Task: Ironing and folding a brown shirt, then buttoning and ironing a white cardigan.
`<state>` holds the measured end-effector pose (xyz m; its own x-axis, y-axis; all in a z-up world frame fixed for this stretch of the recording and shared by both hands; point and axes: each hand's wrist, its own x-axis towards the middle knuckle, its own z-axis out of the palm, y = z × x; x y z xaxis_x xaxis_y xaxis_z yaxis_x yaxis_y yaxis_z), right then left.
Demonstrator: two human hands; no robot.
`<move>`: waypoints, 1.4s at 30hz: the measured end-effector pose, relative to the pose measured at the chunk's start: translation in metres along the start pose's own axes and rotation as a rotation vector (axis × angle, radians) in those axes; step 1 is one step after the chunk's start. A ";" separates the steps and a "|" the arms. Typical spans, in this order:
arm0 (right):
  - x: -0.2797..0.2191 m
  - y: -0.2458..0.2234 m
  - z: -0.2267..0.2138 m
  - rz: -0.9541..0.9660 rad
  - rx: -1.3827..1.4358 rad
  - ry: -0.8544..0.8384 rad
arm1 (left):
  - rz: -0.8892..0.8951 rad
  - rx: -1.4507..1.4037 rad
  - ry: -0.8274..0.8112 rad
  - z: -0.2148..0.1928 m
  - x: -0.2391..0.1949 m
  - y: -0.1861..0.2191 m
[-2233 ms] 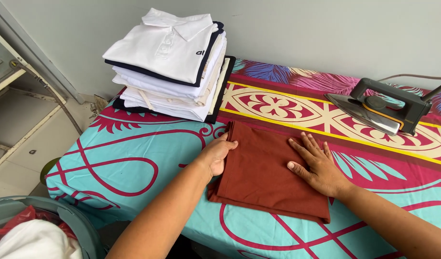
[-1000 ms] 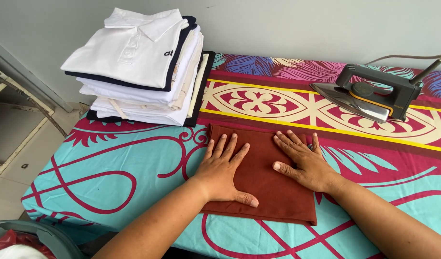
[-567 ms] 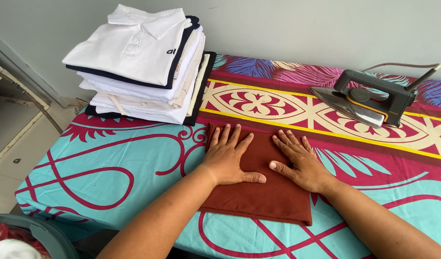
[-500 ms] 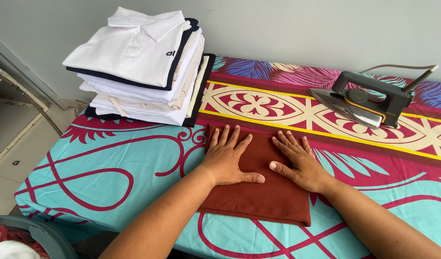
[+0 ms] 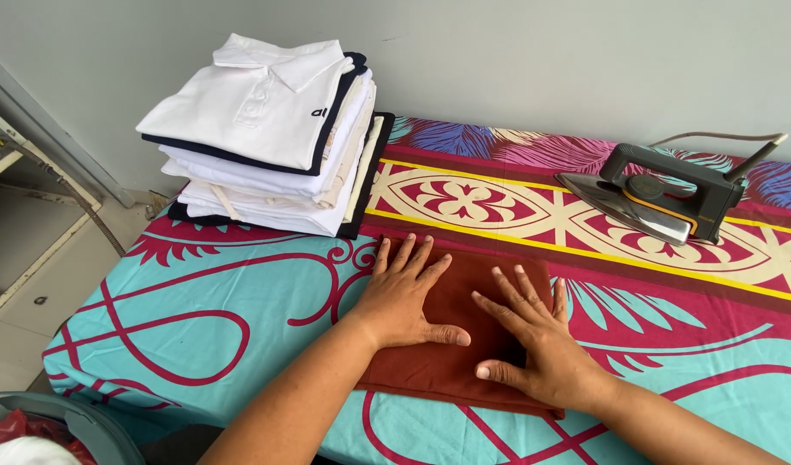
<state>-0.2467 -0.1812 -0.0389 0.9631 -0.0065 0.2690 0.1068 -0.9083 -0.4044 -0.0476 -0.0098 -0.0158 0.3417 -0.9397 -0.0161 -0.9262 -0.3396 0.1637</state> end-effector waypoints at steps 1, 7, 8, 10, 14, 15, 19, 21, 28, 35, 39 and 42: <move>-0.002 -0.002 0.006 0.003 0.001 0.003 | 0.003 0.003 -0.002 -0.001 0.000 0.000; -0.009 -0.003 0.026 -0.253 -0.254 0.045 | -0.103 -0.008 -0.157 -0.013 -0.006 0.012; -0.008 -0.003 0.023 -0.194 -0.134 -0.030 | -0.100 -0.017 -0.165 -0.017 -0.007 0.014; -0.001 -0.001 0.013 -0.143 -0.024 -0.088 | -0.094 -0.011 -0.159 -0.030 -0.012 0.020; 0.020 0.017 -0.006 0.059 0.103 0.015 | -0.039 -0.058 -0.227 -0.044 -0.024 0.035; 0.026 0.025 -0.009 0.128 0.081 0.018 | -0.042 -0.057 -0.255 -0.043 -0.026 0.038; 0.031 0.042 0.008 0.311 0.011 -0.214 | -0.067 -0.025 -0.321 -0.040 -0.026 0.034; 0.030 0.042 0.007 0.304 0.020 -0.191 | -0.078 -0.002 -0.345 -0.040 -0.025 0.036; 0.022 0.044 0.007 0.315 0.125 -0.035 | -0.073 -0.080 -0.195 -0.033 0.004 0.025; 0.023 0.050 0.010 0.416 0.110 -0.064 | -0.211 -0.070 -0.318 -0.043 0.010 0.026; 0.028 0.037 -0.008 0.647 0.415 0.289 | -0.135 -0.044 -0.176 -0.034 0.047 0.023; 0.029 0.020 -0.023 0.715 0.672 0.438 | -0.052 -0.030 -0.118 0.031 0.111 0.018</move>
<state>-0.2220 -0.2090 -0.0188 0.6980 -0.7159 0.0150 -0.2042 -0.2190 -0.9541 -0.0314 -0.1211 -0.0448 0.3663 -0.9198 -0.1409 -0.9020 -0.3881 0.1889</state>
